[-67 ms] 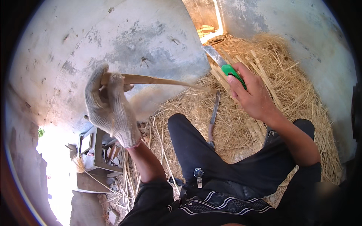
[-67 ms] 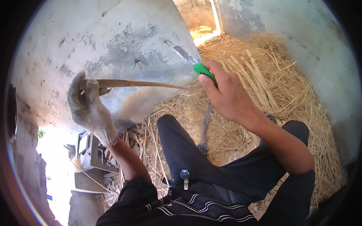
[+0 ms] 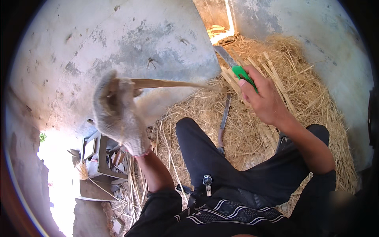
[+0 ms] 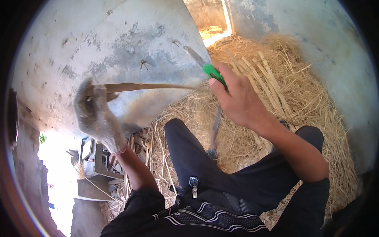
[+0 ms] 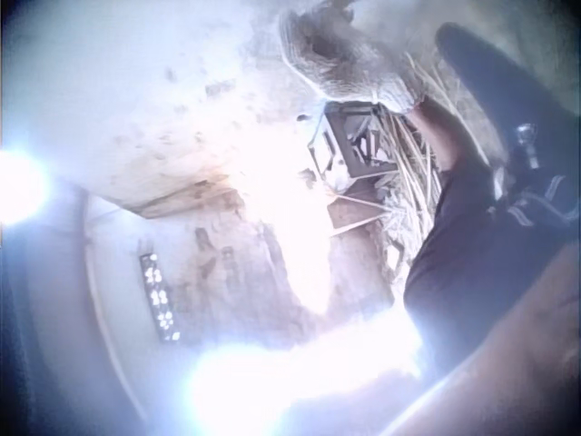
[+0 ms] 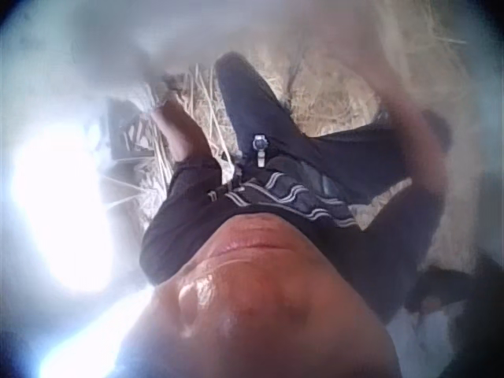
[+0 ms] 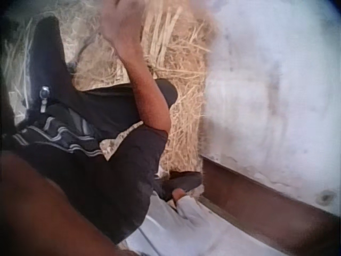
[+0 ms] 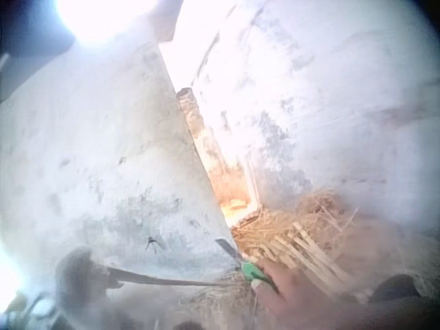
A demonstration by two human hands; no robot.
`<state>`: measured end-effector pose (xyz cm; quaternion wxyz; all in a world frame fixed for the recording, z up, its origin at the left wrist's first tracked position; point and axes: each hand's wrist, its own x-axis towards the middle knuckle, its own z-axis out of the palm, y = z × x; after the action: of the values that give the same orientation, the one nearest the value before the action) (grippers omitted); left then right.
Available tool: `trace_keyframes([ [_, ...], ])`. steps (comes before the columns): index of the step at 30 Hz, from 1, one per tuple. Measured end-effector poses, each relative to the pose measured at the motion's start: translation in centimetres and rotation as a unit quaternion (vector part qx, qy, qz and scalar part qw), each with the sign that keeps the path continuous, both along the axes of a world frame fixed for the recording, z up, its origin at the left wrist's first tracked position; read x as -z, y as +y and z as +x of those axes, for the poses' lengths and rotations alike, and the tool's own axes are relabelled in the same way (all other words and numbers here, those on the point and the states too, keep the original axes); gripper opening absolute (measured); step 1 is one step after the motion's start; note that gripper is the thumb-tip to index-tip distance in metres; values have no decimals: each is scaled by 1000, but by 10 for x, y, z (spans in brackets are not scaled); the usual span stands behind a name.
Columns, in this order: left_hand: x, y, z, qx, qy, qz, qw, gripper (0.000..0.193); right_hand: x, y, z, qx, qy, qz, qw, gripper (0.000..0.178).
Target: The person sits on a straw-covered floor and uses a green-handled knife to shave the outer layer off a long bamboo pole. They hold the pole with a gloved left hand and repeatedly scrape the surface with the knife in their right hand, creating thin wood shavings.
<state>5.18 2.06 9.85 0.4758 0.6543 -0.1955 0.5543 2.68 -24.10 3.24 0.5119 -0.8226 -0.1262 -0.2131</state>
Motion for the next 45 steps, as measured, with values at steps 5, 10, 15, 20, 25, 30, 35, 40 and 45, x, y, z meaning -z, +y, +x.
trace_keyframes([
  [5,75,2,4,16,166,56,984,20,10,23,2,-39,-4,-49,998,29],
  [10,92,-21,-28,91,276,-85,953,19,37,74,-26,-86,-118,-31,989,33],
  [15,95,-26,-39,165,318,-132,924,27,49,91,-41,-115,-22,-13,993,37],
  [20,96,-25,-43,169,355,-133,910,31,58,90,-33,-113,1,-9,994,37],
  [25,98,-20,-44,117,346,-80,928,34,53,88,-36,-138,41,4,990,33],
  [30,108,-19,-43,91,288,-117,946,29,54,90,-41,-138,39,-1,990,36],
  [35,113,-26,-40,72,251,-74,963,13,55,90,-43,-107,14,-31,994,33],
  [40,117,-37,-36,84,214,-18,973,9,57,87,-40,-79,53,-124,988,27],
  [45,119,-55,-30,128,225,-70,963,8,112,76,2,42,83,-207,974,17],
])
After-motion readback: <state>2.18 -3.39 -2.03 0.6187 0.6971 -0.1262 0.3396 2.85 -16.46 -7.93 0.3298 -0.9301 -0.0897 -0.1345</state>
